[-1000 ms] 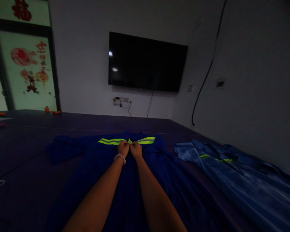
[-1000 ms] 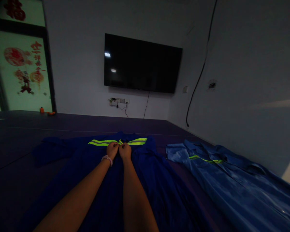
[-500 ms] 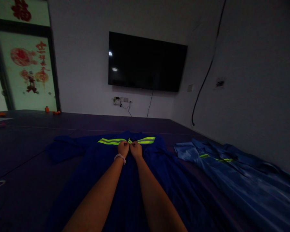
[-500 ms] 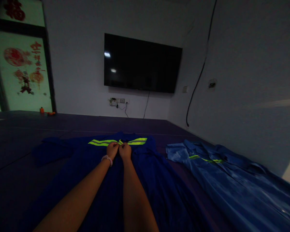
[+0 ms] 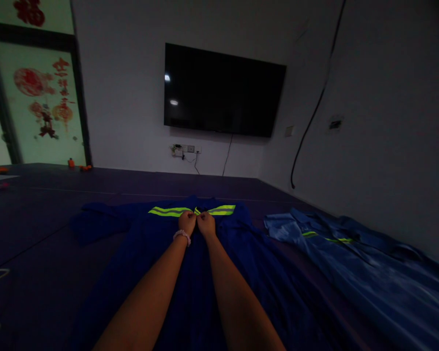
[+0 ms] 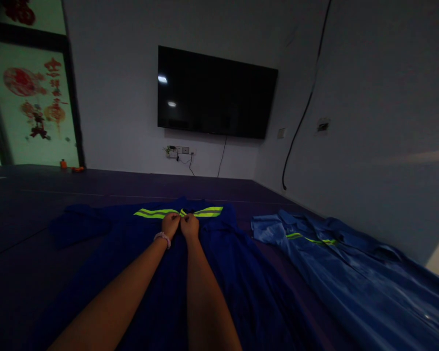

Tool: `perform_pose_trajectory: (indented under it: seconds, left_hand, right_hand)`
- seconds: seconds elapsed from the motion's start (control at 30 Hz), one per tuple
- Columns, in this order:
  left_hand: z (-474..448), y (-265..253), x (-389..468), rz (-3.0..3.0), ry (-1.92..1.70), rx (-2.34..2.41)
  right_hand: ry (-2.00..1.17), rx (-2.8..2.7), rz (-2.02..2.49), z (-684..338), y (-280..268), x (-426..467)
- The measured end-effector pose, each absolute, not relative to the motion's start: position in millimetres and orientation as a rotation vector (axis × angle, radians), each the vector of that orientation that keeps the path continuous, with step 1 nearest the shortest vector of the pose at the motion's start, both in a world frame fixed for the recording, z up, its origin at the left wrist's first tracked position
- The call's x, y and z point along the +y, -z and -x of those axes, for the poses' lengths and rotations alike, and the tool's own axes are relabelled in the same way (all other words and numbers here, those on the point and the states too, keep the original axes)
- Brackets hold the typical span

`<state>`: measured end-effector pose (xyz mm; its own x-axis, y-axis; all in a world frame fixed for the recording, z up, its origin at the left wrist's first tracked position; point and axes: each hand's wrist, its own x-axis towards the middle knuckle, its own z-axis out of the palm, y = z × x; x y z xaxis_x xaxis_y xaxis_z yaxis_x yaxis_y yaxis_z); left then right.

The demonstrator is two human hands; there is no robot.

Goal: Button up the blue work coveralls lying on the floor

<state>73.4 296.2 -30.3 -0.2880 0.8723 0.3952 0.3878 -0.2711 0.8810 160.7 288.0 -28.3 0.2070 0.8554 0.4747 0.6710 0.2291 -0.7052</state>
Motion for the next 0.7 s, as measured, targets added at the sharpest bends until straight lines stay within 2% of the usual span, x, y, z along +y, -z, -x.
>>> perform_pose_trajectory:
  seconds: [0.7]
  left_hand:
    - [-73.0, 29.8, 295.9, -1.577, -1.568, 1.606]
  right_hand:
    - [-0.256, -1.521, 1.513, -160.3, 28.0, 286.8]
